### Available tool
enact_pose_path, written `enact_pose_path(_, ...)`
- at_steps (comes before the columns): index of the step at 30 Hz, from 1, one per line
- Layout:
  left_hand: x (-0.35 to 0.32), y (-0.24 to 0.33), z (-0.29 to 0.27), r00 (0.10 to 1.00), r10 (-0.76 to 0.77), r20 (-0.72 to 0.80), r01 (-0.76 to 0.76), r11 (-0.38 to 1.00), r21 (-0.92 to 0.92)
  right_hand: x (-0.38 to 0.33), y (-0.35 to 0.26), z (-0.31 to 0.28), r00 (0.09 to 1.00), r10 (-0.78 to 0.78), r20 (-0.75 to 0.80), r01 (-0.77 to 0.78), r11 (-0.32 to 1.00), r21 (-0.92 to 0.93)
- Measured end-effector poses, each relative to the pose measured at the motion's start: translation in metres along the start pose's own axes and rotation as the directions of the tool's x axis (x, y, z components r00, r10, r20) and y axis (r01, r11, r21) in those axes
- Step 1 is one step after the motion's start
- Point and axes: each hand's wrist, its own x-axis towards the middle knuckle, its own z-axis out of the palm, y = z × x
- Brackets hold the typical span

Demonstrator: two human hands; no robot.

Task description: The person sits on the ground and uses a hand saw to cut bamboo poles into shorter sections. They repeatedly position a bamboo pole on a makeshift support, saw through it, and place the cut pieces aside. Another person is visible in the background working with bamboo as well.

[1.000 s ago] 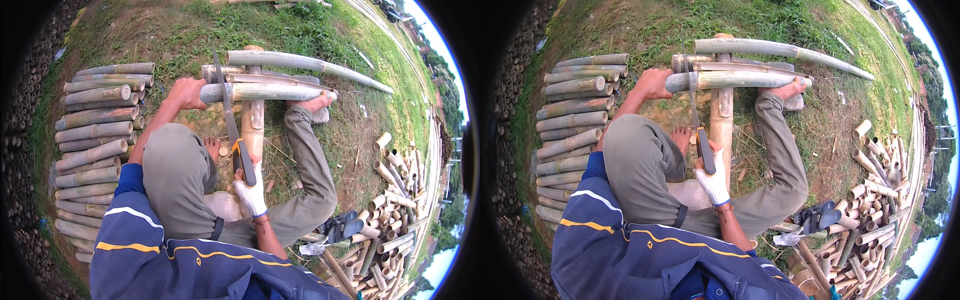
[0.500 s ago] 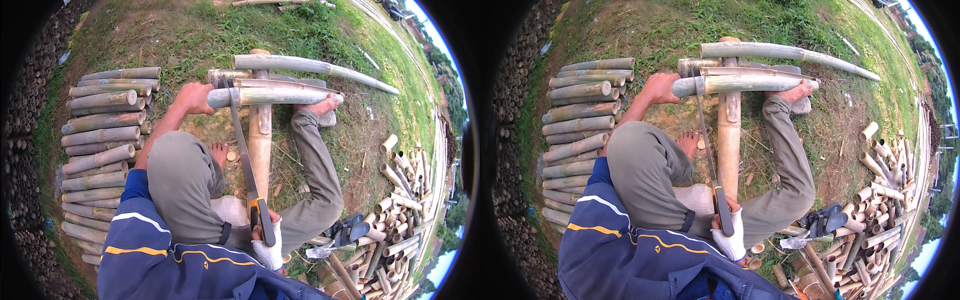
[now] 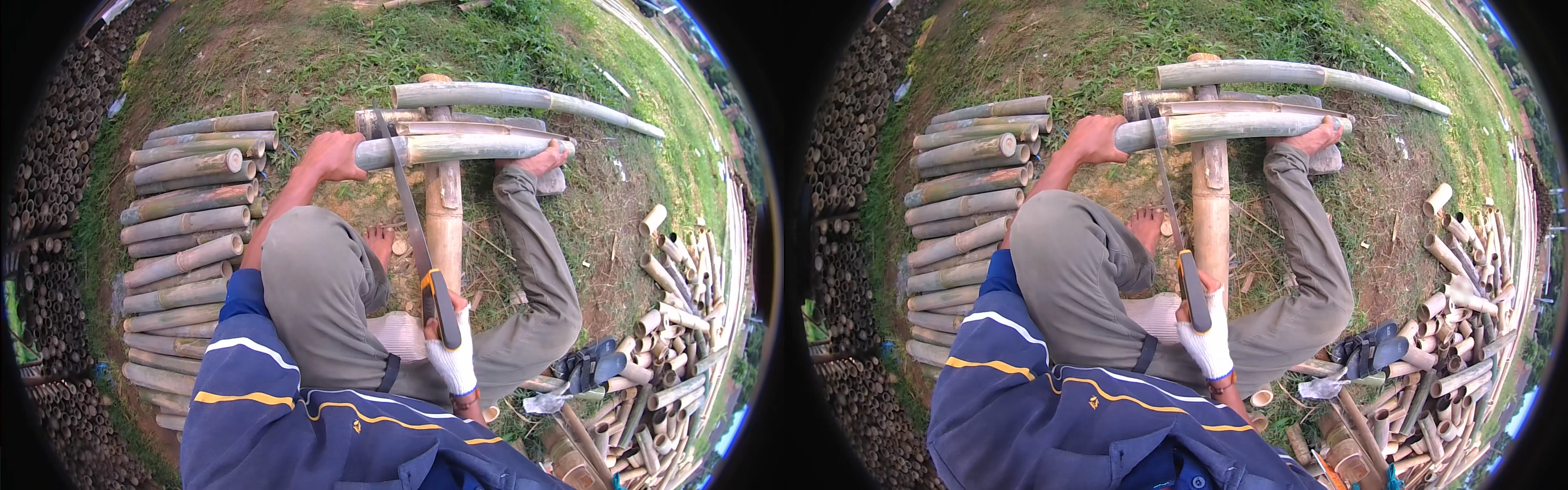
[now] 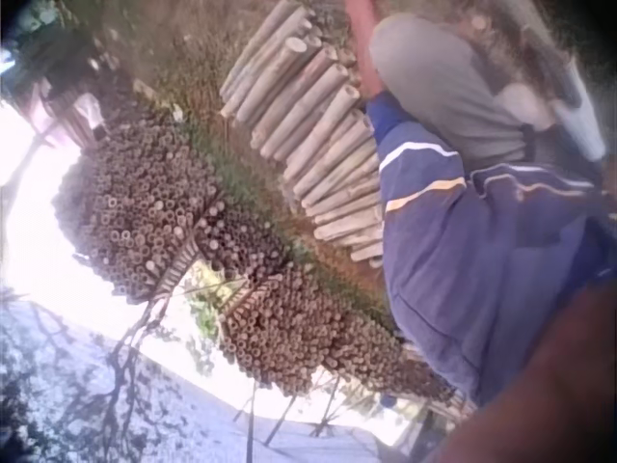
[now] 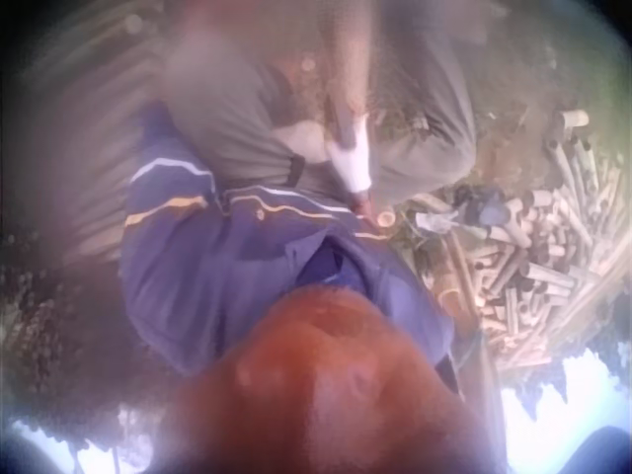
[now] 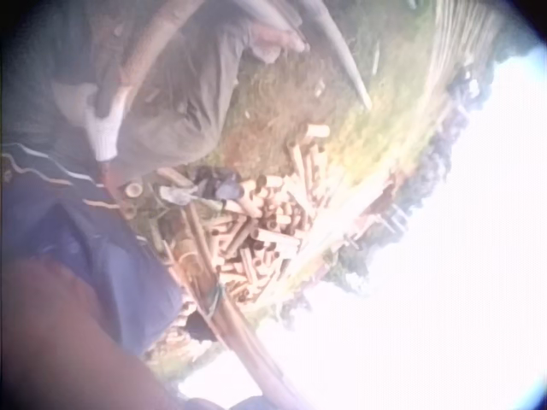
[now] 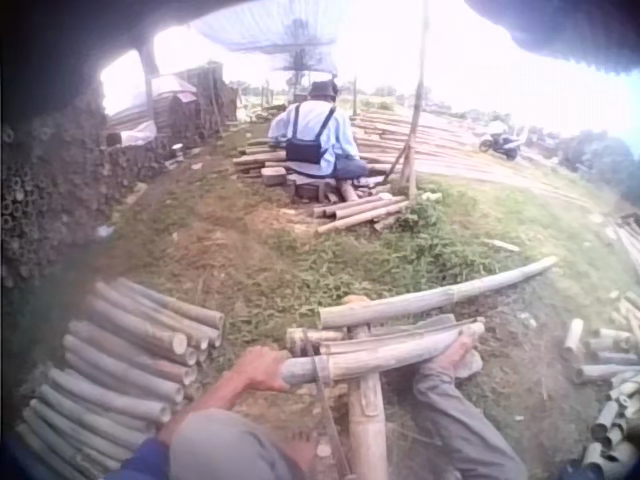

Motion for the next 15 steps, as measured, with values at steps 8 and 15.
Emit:
enact_pose_path(8, -0.001, 0.015, 0.004, 0.999, -0.028, -0.017, 0.029, 0.998, 0.063, 0.087, 0.020, 0.037, 0.998, -0.028, -0.053, 0.036, 0.987, 0.156)
enact_pose_path(15, 0.009, 0.026, -0.002, 0.999, -0.001, 0.034, 0.000, 1.000, 0.022, 0.183, 0.024, 0.058, 0.992, -0.095, -0.088, 0.116, 0.952, 0.283)
